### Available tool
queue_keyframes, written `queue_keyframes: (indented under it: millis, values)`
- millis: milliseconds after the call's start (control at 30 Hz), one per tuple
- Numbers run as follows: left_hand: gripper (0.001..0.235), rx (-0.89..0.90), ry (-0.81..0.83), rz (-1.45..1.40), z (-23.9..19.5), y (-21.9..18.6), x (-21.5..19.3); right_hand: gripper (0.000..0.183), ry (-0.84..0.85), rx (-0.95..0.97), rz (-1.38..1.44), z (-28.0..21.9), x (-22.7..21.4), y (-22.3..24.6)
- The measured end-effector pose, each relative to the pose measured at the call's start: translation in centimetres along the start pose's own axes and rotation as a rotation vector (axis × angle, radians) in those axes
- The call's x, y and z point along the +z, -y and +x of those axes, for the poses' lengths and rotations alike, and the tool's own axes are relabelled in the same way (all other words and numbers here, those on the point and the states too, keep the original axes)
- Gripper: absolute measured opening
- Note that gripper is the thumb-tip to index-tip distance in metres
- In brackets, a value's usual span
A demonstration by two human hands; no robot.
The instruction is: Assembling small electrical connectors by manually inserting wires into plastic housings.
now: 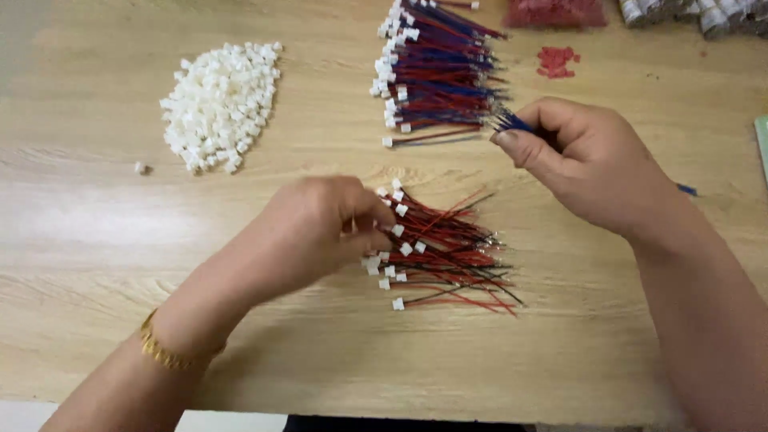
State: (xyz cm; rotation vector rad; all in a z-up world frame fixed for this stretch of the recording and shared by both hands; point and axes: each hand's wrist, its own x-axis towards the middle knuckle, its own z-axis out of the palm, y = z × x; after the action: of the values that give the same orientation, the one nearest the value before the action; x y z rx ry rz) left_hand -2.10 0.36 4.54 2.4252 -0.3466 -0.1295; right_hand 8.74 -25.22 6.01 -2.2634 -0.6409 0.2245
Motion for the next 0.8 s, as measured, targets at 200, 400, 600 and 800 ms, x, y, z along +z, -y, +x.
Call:
queue_keyframes:
  millis: [200, 400, 600, 800]
  values:
    - [0.032, 0.354, -0.065, 0.275, -3.1, 0.8, 4.7, 0.01, 0.032, -0.059, 0.094, -1.6, 0.4, 0.4]
    - [0.026, 0.329, -0.158, 0.374, -3.4, 1.3, 7.2, 0.012, 0.028, -0.068, 0.064, -1.7, 0.6, 0.5]
    - [0.021, 0.375, -0.18, 0.322, -3.4, 0.8, 6.4, 0.012, 0.026, -0.067, 0.02, -1.4, 0.4, 0.5]
    - [0.01, 0.22, -0.244, -0.041, -1.6, -2.2, -0.2, 0.012, 0.067, -0.025, 0.083, -0.7, 0.1, 2.1]
